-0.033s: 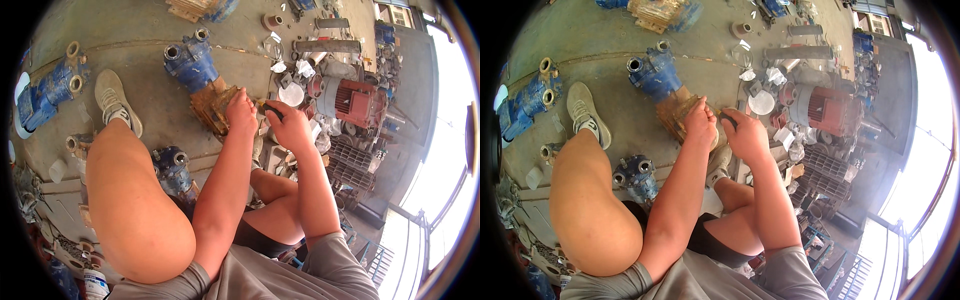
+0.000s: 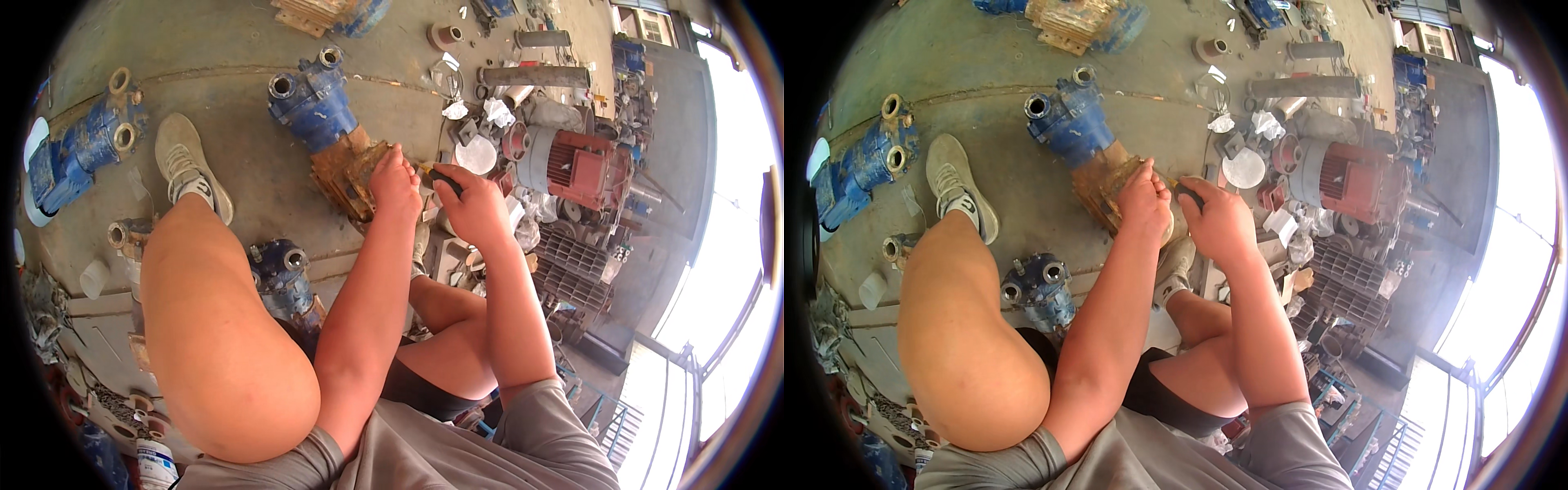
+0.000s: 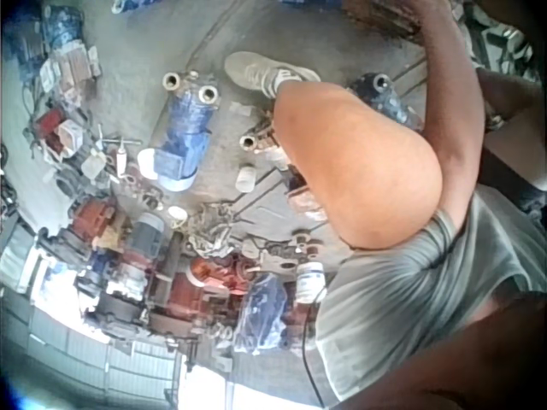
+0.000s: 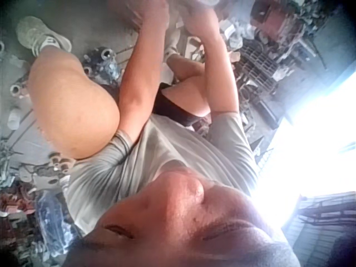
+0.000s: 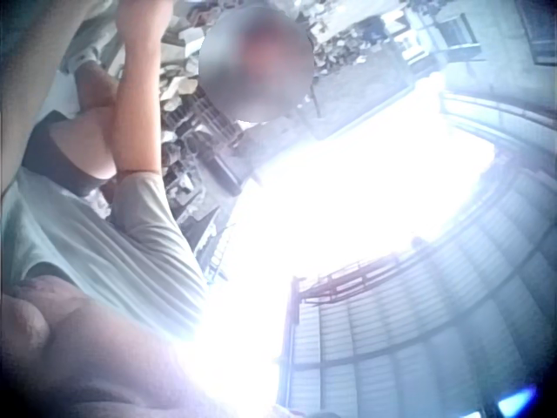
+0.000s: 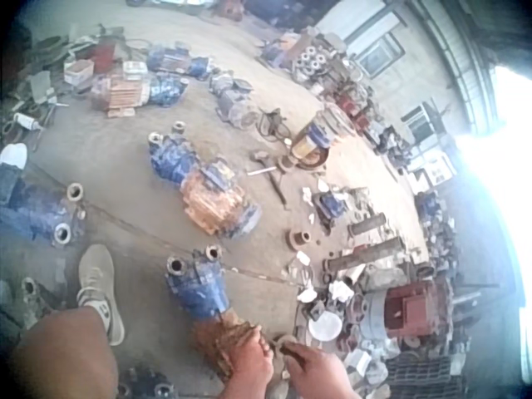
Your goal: The person sits on the floor of a workshop and uses a screwdriver to remove screws from the terminal box of a blue electric motor. They then move to a second motor and repeat the process of unscrewing the terminal cover.
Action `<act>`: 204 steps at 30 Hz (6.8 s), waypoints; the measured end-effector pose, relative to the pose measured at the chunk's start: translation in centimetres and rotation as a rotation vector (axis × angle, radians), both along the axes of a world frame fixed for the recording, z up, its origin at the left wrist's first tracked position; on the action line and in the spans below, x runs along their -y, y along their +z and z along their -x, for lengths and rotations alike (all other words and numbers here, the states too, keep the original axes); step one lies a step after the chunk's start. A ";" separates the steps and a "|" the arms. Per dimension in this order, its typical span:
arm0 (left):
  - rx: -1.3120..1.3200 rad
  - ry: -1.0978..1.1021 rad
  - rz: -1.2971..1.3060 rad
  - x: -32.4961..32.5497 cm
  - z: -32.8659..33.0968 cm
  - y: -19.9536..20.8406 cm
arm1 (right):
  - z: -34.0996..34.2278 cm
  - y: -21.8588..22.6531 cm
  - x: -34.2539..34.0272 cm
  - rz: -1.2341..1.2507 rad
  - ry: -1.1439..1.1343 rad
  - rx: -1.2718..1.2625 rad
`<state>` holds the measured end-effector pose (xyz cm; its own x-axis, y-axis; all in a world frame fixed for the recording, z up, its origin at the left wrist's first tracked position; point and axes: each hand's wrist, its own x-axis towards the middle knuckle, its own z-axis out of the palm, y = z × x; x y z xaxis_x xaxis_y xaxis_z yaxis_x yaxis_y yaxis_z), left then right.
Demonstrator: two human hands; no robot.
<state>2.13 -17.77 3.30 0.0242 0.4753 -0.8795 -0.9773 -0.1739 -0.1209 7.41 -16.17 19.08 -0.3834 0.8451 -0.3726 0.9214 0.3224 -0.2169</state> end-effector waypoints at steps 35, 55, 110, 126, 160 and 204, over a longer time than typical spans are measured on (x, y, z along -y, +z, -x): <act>0.311 0.143 -0.385 0.7 -0.8 3.2 | 2.9 -1.1 -2.0 -0.122 -0.191 -0.059; 0.436 0.200 -0.399 -0.5 -1.1 3.1 | 5.0 1.0 -8.1 0.294 0.080 0.520; 0.321 0.007 -0.371 0.3 1.2 1.0 | 5.6 0.2 -5.6 -0.061 0.923 0.695; 0.283 0.006 -0.393 1.2 0.8 0.9 | 5.3 1.1 -6.8 -0.137 1.290 0.616; 0.253 -0.017 -0.166 2.2 2.2 2.5 | 8.1 0.1 -6.9 0.081 0.957 0.836; -0.204 -0.325 -0.324 7.4 -9.0 4.4 | 5.9 0.4 -6.5 -0.085 1.083 0.816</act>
